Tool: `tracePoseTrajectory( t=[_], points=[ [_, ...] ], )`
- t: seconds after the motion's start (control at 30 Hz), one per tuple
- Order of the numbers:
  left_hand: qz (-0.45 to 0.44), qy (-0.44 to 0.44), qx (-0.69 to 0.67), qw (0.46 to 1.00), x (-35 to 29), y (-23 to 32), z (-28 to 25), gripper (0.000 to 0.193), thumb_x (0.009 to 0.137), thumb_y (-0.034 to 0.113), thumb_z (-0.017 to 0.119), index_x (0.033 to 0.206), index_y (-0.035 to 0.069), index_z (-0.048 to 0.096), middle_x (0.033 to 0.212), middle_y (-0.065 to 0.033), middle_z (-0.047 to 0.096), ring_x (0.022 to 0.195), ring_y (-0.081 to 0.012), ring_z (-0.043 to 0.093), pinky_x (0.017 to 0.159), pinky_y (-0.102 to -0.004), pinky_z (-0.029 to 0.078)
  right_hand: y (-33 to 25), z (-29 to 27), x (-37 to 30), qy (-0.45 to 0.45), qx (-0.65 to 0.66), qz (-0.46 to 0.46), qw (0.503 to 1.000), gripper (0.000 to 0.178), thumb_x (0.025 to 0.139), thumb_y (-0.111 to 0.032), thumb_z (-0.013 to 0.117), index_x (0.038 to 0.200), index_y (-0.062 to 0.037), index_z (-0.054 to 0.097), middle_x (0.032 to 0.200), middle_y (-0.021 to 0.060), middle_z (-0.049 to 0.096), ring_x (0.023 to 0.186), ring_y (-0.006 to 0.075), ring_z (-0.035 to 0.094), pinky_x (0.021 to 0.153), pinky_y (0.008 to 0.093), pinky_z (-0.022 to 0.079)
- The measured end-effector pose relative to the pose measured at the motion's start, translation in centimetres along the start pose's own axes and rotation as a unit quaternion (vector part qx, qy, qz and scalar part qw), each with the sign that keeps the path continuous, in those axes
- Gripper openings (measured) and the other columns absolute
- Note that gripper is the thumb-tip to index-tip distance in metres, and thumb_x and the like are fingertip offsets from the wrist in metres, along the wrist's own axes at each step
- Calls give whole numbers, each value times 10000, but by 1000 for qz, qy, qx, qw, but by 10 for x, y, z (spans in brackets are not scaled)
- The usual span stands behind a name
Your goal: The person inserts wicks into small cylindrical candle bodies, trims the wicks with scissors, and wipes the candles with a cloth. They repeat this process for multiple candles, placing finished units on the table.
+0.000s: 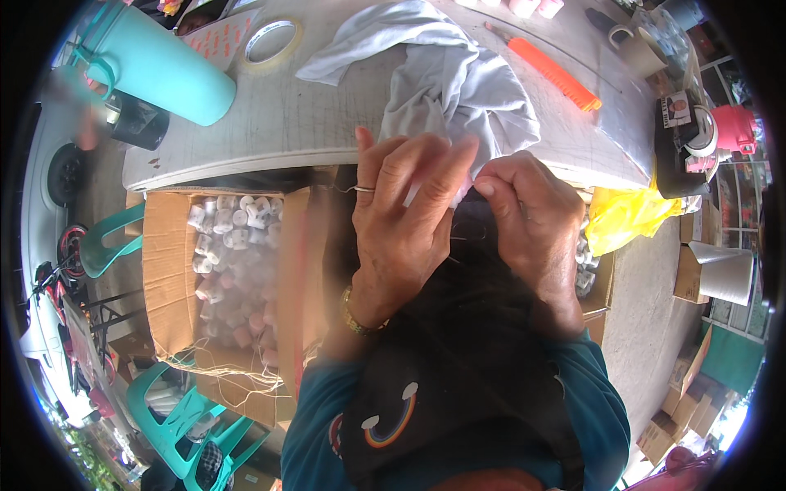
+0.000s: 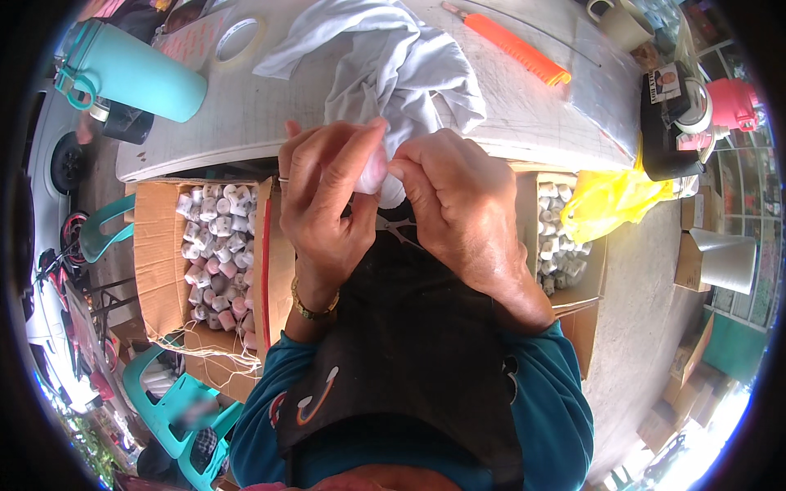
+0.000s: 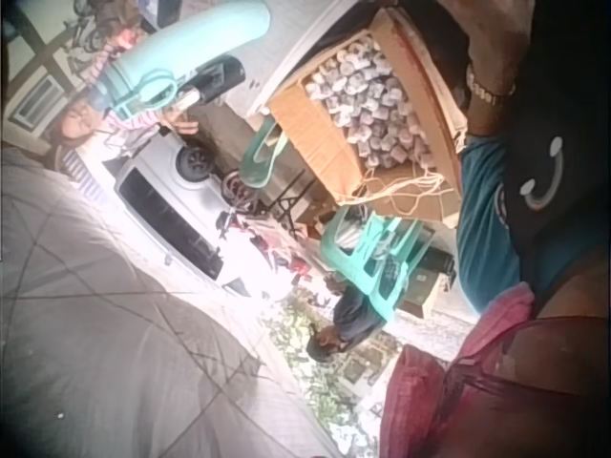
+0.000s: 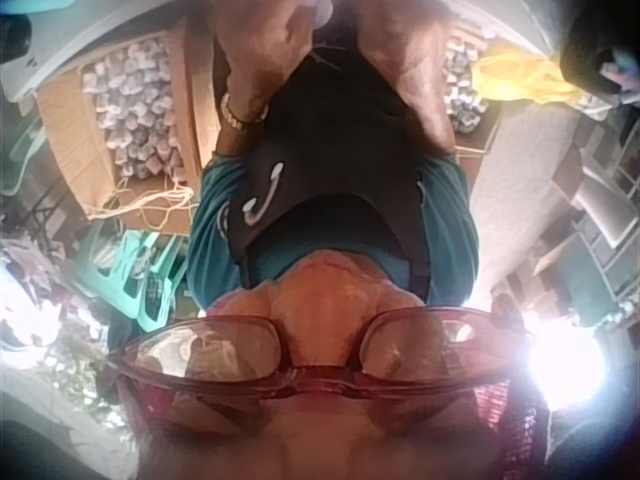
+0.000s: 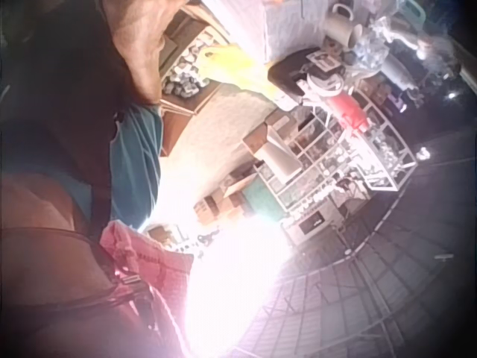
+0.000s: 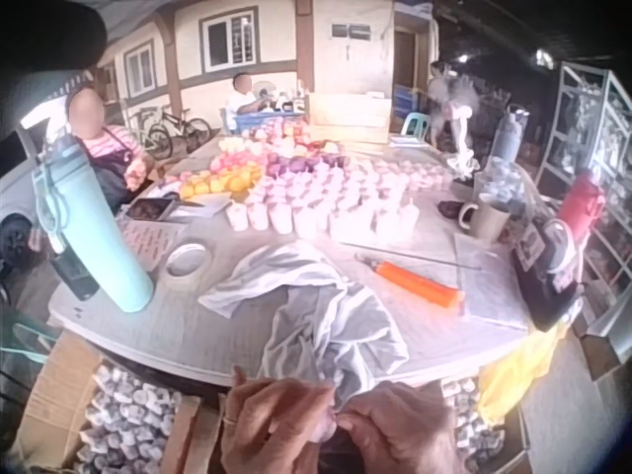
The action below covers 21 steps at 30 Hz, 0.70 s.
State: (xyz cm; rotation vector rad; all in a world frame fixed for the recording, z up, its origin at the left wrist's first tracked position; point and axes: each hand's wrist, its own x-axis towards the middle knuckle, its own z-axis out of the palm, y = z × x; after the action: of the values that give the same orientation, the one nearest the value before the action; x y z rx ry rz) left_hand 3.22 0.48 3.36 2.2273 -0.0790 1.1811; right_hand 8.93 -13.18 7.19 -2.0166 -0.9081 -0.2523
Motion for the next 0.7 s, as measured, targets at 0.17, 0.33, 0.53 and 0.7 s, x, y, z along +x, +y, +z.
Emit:
tracePoseTrajectory(
  t=[0.17, 0.33, 0.53, 0.7],
  points=[
    [6, -9, 7, 1000, 1, -1, -2, 495, 726, 2, 697, 1192, 167, 662, 1018, -35, 578, 917, -248, 570, 1081, -511, 319, 2, -2, -1, 7, -14, -5, 1000, 86, 813, -44, 679, 879, -25, 627, 774, 132, 614, 695, 348, 605, 601, 385, 475],
    [20, -17, 0, 1000, 3, 0, 0, 524, 732, 0, 698, 1229, 150, 631, 1032, -44, 596, 920, -260, 577, 1050, -508, 361, 2, -3, 0, -21, -9, -7, 1000, 94, 817, -38, 676, 895, -16, 629, 787, 131, 614, 703, 339, 608, 618, 366, 487],
    [-57, -43, -173, 982, 3, -8, -10, 504, 639, -18, 780, 1101, 86, 604, 1097, -97, 618, 909, -326, 593, 968, -497, 431, -2, -11, -4, -39, 185, 108, 976, 112, 804, 12, 693, 896, -9, 633, 790, 47, 606, 733, 128, 559, 689, 261, 449],
    [-116, -57, -294, 947, 0, -12, -13, 483, 636, 11, 827, 1063, 49, 605, 1038, -120, 629, 910, -257, 631, 784, -340, 510, 2, -17, -3, -45, 134, 67, 988, 130, 788, 55, 680, 885, -5, 617, 793, 38, 582, 729, 124, 535, 687, 250, 431]
  ],
)
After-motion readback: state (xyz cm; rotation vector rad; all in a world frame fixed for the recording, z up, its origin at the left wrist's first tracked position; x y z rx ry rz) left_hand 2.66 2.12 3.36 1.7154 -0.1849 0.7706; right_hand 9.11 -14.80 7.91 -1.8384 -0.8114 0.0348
